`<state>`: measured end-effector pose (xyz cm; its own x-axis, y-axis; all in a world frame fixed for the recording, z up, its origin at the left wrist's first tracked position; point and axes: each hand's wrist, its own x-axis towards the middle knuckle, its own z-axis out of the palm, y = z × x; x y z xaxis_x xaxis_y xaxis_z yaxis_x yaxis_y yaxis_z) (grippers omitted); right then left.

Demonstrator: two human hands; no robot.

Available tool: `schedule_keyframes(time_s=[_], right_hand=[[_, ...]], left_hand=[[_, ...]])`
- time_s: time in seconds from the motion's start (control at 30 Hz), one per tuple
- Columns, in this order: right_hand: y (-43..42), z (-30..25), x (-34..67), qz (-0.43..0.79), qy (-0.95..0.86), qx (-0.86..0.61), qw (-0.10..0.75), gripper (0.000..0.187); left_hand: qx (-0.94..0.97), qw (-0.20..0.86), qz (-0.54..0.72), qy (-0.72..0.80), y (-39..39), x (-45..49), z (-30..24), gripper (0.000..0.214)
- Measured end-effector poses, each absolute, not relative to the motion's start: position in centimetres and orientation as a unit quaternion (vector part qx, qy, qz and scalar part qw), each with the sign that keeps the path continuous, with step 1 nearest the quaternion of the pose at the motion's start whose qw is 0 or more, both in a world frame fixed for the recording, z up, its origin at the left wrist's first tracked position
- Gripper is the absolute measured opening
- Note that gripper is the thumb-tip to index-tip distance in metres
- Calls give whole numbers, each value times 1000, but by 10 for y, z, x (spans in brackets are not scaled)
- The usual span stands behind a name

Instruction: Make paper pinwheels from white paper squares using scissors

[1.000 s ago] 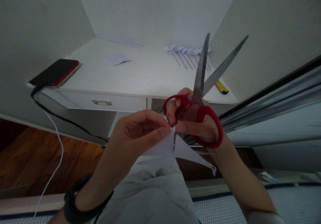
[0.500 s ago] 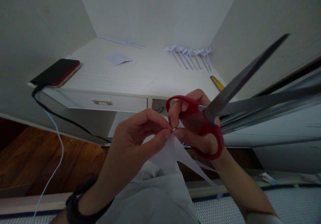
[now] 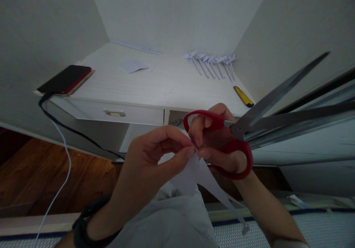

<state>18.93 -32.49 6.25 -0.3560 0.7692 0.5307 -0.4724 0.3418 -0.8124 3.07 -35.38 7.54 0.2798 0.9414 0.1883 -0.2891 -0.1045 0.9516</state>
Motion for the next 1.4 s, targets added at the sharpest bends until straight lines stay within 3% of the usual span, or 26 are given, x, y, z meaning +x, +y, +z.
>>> schedule_keyframes(time_s=[0.63,0.9,1.0,1.3,1.4], right_hand=[[-340,55,181,471,-599,-254,596,37],[-338,58,172,527,-574,-186,599,38],[-340,60,174,552,-563,-176,589,38],[-339,60,177,610,-544,-134,560,38],[-340,60,179,627,-541,-128,546,38]], left_hand=[[695,327,567,298,-362,28,76,18],[725,268,567,284,-358,23,77,21],[707,308,568,289,-358,25,78,18],[554,592,521,266,-358,29,80,15],[551,607,514,254,-359,29,80,14]])
